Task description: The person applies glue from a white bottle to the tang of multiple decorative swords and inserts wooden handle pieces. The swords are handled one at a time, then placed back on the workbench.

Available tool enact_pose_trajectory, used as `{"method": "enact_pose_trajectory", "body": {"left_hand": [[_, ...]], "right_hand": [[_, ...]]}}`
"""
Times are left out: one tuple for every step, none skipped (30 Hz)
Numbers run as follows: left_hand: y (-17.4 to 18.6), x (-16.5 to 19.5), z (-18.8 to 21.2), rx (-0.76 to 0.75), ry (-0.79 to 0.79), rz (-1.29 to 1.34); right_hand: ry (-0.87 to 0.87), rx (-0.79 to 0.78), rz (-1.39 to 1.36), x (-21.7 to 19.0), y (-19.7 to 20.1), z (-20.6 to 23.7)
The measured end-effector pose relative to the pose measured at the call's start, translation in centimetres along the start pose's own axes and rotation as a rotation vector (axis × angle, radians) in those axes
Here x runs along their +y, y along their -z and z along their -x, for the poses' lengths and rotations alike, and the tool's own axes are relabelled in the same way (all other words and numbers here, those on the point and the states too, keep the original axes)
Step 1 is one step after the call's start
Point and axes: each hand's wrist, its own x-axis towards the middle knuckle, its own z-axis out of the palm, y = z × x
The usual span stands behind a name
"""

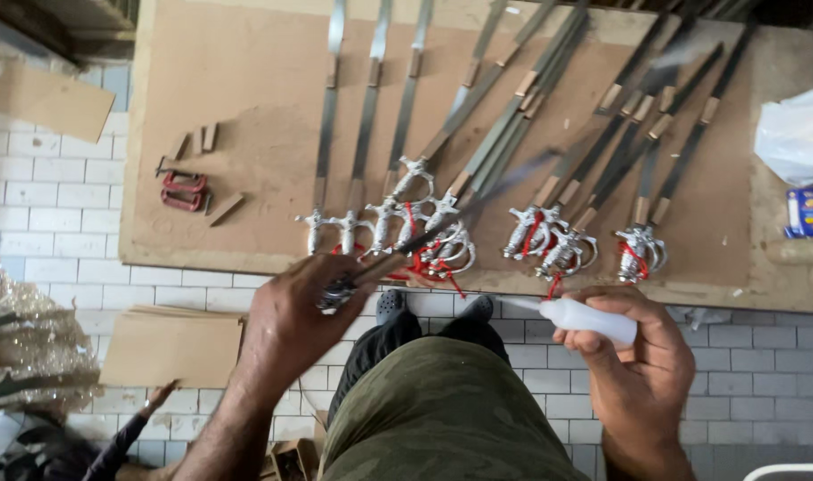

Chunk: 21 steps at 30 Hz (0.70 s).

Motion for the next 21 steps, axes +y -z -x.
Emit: {"method": "enact_pose_trajectory", "body": {"left_hand": [[1.3, 0.5, 0.1, 0.002, -0.071, -0.003], [2.3, 1.0, 0.2, 0.001, -0.099, -0.022], [3.1, 1.5, 0.6, -0.005, -0.127, -0.036], [4.0, 1.8, 0.7, -0.012, -0.159, -0.049], [4.9, 2.0, 0.8, -0.027, -0.227, -0.040], [5.6, 2.2, 0.9, -0.045, -0.293, -0.027], [6.2, 2.2, 1.0, -0.062, -0.360, -0.014], [6.7, 2.3, 0.9, -0.055, -0.403, -0.009], [7.0, 2.3, 0.9, -0.047, -0.451, -0.004], [7.2, 2.3, 1.0, -0.039, -0.495, 0.004], [7.5, 2.2, 1.1, -0.054, -0.508, 0.009], [7.7, 2.1, 1.2, -0.069, -0.522, 0.013], [7.9, 1.9, 1.2, -0.081, -0.539, 0.014], [8.1, 1.7, 1.2, -0.091, -0.553, 0.017], [8.2, 1.5, 1.2, -0.103, -0.567, 0.020], [8.3, 1.3, 1.3, -0.113, -0.579, 0.022], [8.3, 1.2, 1.3, -0.114, -0.592, 0.016], [8.4, 1.1, 1.3, -0.115, -0.605, 0.009], [8.5, 1.0, 1.2, -0.116, -0.619, -0.001], [8.5, 0.9, 1.3, -0.123, -0.618, 0.004], [8.6, 0.9, 1.3, -0.131, -0.616, 0.008]], "right_hand": [[0.019, -0.047, 0.003, -0.4, -1.3, -0.1], [0.038, -0.089, 0.010, -0.9, -2.4, 0.0], [0.031, -0.108, 0.079, -1.7, -3.3, 0.1], [0.027, -0.124, 0.151, -2.5, -4.1, 0.1], [0.023, -0.138, 0.224, -3.3, -4.9, 0.2], [0.039, -0.162, 0.291, -4.2, -5.6, 0.2], [0.057, -0.187, 0.358, -4.8, -6.3, 0.2], [0.080, -0.216, 0.413, -5.4, -6.9, -0.1], [0.104, -0.245, 0.467, -6.0, -7.4, -0.3], [0.122, -0.285, 0.515, -6.6, -7.8, -0.6], [0.135, -0.330, 0.564, -7.1, -8.2, -0.7], [0.151, -0.303, 0.612, -7.4, -8.8, -0.6], [0.172, -0.274, 0.658, -7.4, -9.5, -0.4], [0.193, -0.244, 0.702, -7.5, -10.1, -0.3], [0.212, -0.259, 0.733, -7.6, -10.5, -0.2], [0.233, -0.276, 0.763, -7.7, -10.9, -0.1], [0.252, -0.295, 0.791, -7.7, -11.2, 0.0], [0.253, -0.271, 0.801, -7.7, -11.6, 0.2], [0.255, -0.246, 0.808, -7.7, -12.0, 0.4], [0.255, -0.220, 0.815, -7.7, -12.3, 0.6], [0.250, -0.209, 0.817, -7.7, -12.6, 0.8]]}}
